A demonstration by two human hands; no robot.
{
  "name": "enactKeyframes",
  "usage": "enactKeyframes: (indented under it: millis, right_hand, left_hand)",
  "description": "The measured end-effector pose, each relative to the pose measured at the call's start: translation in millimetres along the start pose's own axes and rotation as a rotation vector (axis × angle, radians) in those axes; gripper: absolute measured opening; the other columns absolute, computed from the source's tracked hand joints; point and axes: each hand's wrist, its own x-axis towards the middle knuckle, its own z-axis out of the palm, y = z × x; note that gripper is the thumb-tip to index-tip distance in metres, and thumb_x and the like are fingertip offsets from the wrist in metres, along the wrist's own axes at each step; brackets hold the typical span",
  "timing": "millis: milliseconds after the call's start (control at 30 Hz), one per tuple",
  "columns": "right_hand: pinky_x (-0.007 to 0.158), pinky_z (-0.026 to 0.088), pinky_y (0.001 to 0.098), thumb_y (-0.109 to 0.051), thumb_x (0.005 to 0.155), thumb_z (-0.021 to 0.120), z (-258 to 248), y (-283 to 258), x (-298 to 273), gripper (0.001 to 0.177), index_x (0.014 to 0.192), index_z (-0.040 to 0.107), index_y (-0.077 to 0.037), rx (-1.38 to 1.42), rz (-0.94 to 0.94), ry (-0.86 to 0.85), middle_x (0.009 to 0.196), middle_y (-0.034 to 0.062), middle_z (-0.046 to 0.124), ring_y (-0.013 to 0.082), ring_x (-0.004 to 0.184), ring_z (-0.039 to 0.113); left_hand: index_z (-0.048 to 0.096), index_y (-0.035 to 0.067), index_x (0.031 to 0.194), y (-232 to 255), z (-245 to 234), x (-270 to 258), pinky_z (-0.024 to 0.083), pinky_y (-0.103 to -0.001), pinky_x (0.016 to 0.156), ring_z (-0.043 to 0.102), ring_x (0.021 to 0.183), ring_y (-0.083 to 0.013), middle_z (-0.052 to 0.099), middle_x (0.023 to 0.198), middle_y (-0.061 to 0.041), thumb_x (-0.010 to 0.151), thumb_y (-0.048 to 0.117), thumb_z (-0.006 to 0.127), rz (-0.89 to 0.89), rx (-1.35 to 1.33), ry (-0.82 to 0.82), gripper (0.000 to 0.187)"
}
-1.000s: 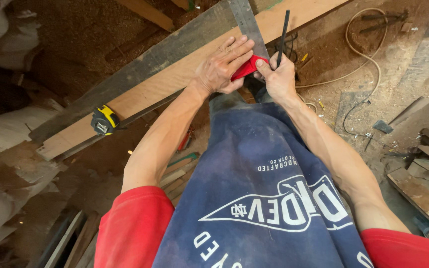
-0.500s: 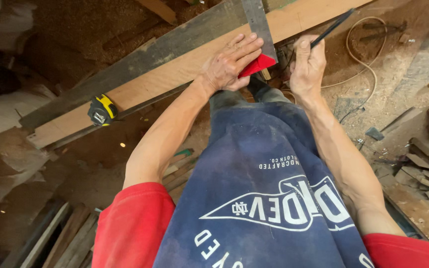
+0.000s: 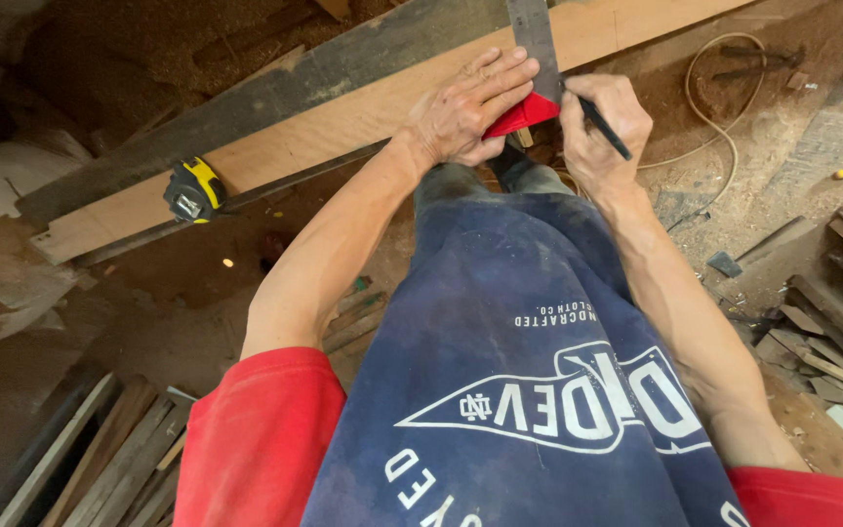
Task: The person uses a try square and pencil to mark measurements and lines on a wooden plank. They repeatedly position the square, draw lines, and adjust the plank's position on a workbench in a workshop.
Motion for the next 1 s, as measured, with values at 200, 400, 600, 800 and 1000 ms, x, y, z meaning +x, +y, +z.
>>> enactKeyframes:
  millis: [200,400,600,800,1000]
  right_hand:
    - [0.083,0.059,0.0345,0.007,0.102,0.076,3.7,2.4,8.7,0.011,0.111,0.072,0.003,0.016,0.042,0.018,0.106,0.0173,0.073,0.0271,0.094,0.073]
    - [0.076,0.058,0.0312,0.003,0.101,0.075,1.8,0.9,4.9,0.008,0.108,0.071,0.003,0.055,0.138,-0.004,0.104,0.0153,0.073,0.0218,0.086,0.072]
    - [0.075,0.055,0.0309,0.002,0.103,0.075,4.9,4.2,1.5,0.004,0.106,0.073,0.003,0.027,0.145,-0.011,0.098,0.0136,0.072,0.0168,0.084,0.068]
    - [0.073,0.059,0.0292,-0.002,0.105,0.069,-10.8,24.0,-7.0,0.007,0.110,0.069,0.004,0.201,0.383,0.039,0.096,0.0099,0.074,0.0146,0.082,0.070]
    - [0.081,0.059,0.0298,-0.017,0.116,0.060,-0.9,50.5,-14.2,0.022,0.111,0.061,0.004,0.441,0.455,0.124,0.101,0.0131,0.072,0.0153,0.086,0.069]
  left_hand:
    - [0.059,-0.003,0.143,0.9,-1.1,4.6,0.026,-0.046,0.129,0.037,0.153,-0.0292,0.046,0.161,-0.015,0.077,0.022,0.079,0.009,0.043,0.014,0.073]
    - [0.061,-0.003,0.141,2.6,-0.5,3.0,0.027,-0.045,0.130,0.036,0.153,-0.0289,0.045,0.161,-0.015,0.077,0.022,0.079,0.011,0.058,0.017,0.071]
    - [0.059,-0.004,0.143,1.8,2.2,1.1,0.026,-0.046,0.129,0.035,0.153,-0.0302,0.044,0.162,-0.016,0.077,0.024,0.080,0.024,0.045,0.018,0.075]
    - [0.058,-0.005,0.143,-6.1,2.1,5.5,0.026,-0.047,0.130,0.035,0.154,-0.0310,0.044,0.161,-0.017,0.075,0.024,0.082,0.026,0.035,0.014,0.077]
    - [0.060,-0.004,0.141,-9.4,6.4,3.5,0.026,-0.047,0.130,0.036,0.153,-0.0311,0.044,0.161,-0.017,0.074,0.023,0.081,0.019,0.022,0.021,0.075]
